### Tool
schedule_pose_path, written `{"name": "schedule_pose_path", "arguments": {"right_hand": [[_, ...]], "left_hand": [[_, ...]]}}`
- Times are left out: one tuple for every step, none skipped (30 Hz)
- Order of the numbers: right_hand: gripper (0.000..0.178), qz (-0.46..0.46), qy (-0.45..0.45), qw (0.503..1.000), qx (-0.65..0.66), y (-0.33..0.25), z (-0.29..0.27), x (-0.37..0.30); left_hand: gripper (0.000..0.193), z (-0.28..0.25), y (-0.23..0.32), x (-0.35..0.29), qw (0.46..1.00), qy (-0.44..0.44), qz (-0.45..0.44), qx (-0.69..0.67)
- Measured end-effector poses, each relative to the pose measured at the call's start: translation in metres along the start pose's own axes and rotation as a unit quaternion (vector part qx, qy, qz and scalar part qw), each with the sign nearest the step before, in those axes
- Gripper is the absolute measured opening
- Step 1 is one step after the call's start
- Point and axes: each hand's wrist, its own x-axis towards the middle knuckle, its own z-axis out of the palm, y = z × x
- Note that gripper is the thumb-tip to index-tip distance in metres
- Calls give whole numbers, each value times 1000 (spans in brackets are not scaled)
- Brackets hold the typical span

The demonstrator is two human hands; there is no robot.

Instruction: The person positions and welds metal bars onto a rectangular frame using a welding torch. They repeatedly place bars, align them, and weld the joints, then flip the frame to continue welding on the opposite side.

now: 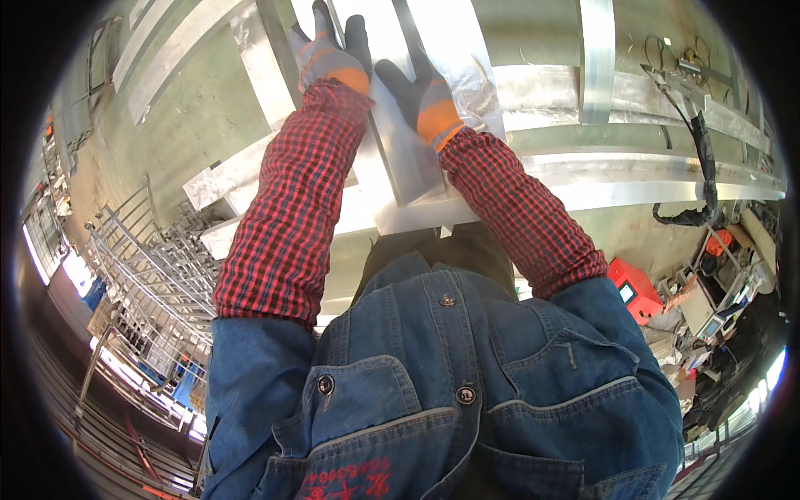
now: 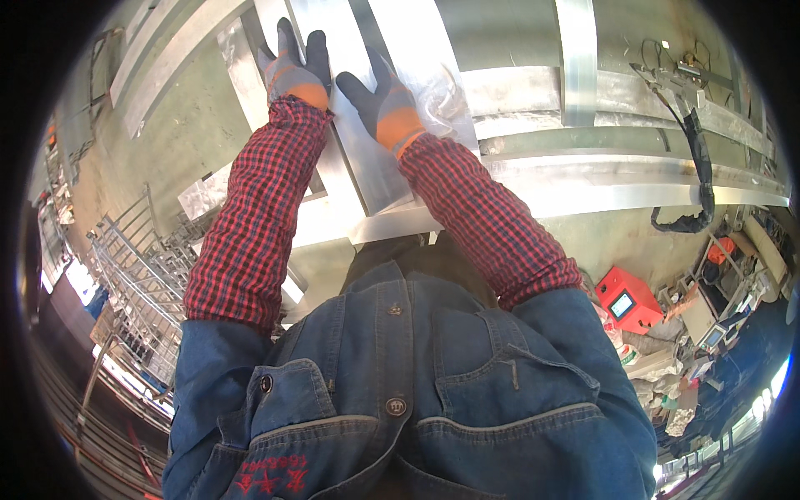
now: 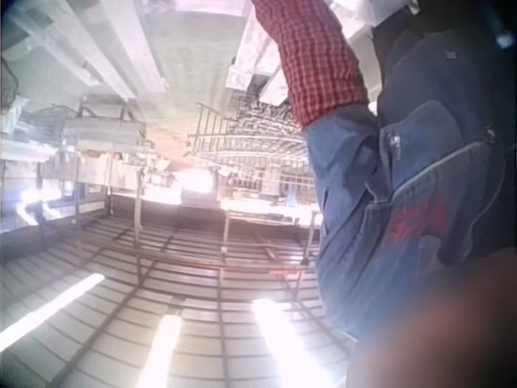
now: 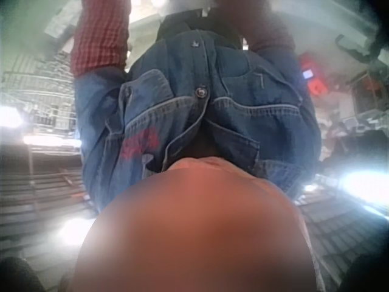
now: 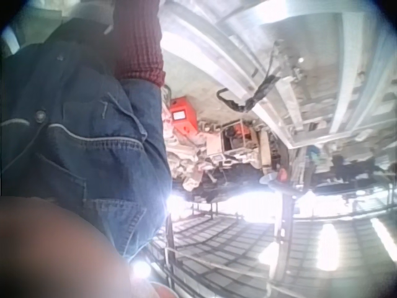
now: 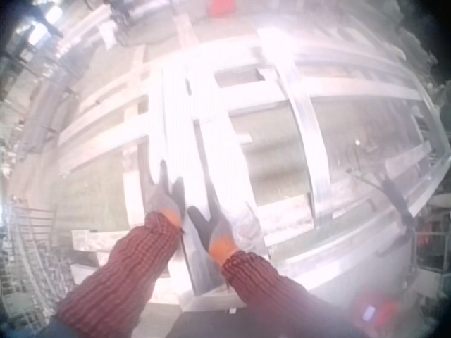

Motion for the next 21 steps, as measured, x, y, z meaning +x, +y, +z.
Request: {"name": "schedule_pose_path", "arguments": {"right_hand": [[92, 0, -6, 1000, 17, 0, -1, -3], [93, -23, -8, 999, 36, -2, -4, -3], [93, -49, 15, 998, 48, -6, 0, -4], [92, -14, 25, 999, -29, -8, -2, -4], [90, -37, 17, 999, 13, -11, -3, -7], [87, -4, 27, 1000, 7, -15, -1, -6], [87, -9, 13, 1000, 4, -16, -4, -7], [84, 8, 20, 1000, -22, -18, -3, -8], [84, -4, 14, 1000, -21, -18, -4, -8], [84, 0, 10, 1000, -24, -17, -4, -9], [85, 16, 5, 999, -31, -16, -5, -9], [85, 0, 5, 999, -34, -14, -5, -10], [85, -2, 6, 999, -35, -12, -5, -10], [85, -2, 8, 999, -36, -10, -5, -10], [86, -1, 9, 999, -36, -8, -4, -10], [86, -14, 10, 999, -32, -6, -3, -9], [86, -27, 12, 999, -28, -5, -2, -9], [86, -25, 13, 999, -27, -4, -1, -8], [87, -39, 10, 999, -24, -4, -1, -8], [87, -38, 6, 999, -24, -3, -2, -8], [87, -35, 6, 999, -24, -4, -2, -8]], "left_hand": [[78, -1, -1, 2, 1000, -22, -13, -1], [76, -3, 1, 1, 998, 5, 36, 58], [74, -6, 4, 1, 998, 22, 39, 44], [72, -10, 9, 0, 996, 22, 45, 76], [76, -14, 18, 2, 991, -15, 12, 132], [77, -21, 27, 13, 990, -74, -24, 121], [85, -23, 41, 13, 986, -60, -21, 151], [95, -28, 52, 19, 988, -64, -21, 136], [106, -33, 63, 24, 989, -78, -24, 121], [113, -36, 74, 25, 983, -100, -48, 143], [121, -38, 85, 24, 976, -124, -74, 165], [129, -41, 92, 24, 970, -128, -92, 184], [133, -45, 95, 25, 968, -146, -102, 178], [137, -47, 97, 25, 969, -144, -104, 171], [141, -48, 99, 24, 970, -141, -107, 166], [141, -49, 99, 24, 970, -142, -106, 168], [140, -49, 99, 24, 969, -142, -107, 171], [139, -48, 99, 25, 969, -142, -107, 174], [139, -48, 98, 25, 970, -138, -105, 168], [139, -48, 98, 26, 972, -135, -104, 162], [139, -49, 98, 27, 972, -139, -106, 156]]}}
